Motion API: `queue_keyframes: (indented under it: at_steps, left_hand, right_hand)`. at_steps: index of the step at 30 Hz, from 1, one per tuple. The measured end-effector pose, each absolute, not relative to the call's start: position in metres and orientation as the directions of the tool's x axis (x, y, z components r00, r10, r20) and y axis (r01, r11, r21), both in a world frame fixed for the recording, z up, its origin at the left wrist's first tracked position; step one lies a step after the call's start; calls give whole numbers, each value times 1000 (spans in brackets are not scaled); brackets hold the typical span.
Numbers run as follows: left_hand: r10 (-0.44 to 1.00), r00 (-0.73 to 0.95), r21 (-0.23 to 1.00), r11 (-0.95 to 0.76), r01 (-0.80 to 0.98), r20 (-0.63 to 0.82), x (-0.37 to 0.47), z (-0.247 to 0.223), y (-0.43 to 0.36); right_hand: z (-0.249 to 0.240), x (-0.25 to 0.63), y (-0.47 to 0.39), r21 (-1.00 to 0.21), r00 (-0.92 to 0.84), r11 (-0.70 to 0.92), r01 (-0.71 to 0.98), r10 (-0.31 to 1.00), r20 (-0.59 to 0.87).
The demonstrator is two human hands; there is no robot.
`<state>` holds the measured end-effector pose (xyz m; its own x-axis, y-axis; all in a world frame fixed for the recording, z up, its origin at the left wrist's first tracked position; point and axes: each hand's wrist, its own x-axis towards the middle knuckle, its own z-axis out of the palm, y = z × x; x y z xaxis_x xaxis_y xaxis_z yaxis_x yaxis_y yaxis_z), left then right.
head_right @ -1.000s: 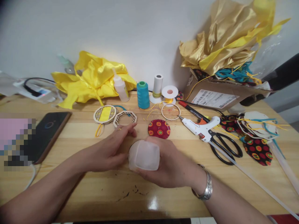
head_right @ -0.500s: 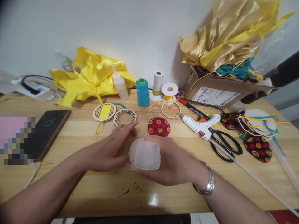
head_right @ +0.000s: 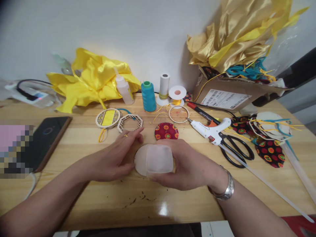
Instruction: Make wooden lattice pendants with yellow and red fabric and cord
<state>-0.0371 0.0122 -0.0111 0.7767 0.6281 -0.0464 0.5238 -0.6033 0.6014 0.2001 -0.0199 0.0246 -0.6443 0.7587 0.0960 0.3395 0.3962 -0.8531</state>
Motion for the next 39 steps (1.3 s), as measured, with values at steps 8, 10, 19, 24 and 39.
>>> queue_keyframes:
  at_steps: [8,10,19,24,39]
  left_hand:
    - [639,765,586,-588,557,-86,-36,-11,12]
    - [638,765,593,-586,552,-82,-36,-11,12]
    - [645,759,595,-579,558,-84,-38,-11,10]
    - [639,765,600,-584,548,-77,-37,-11,11]
    - [638,768,596,-597,537,-53,-37,-13,11]
  right_hand:
    - [30,213,-13,-799,-582,426,424,805,120]
    - [29,215,-12,-777,-512,426,463,844,158]
    - [11,199,-16,-776,-423,416,475,881,214]
    - [11,197,-17,-781,-434,410,471,878,199]
    - [18,194,-21,-789,-527,430,439,834,161]
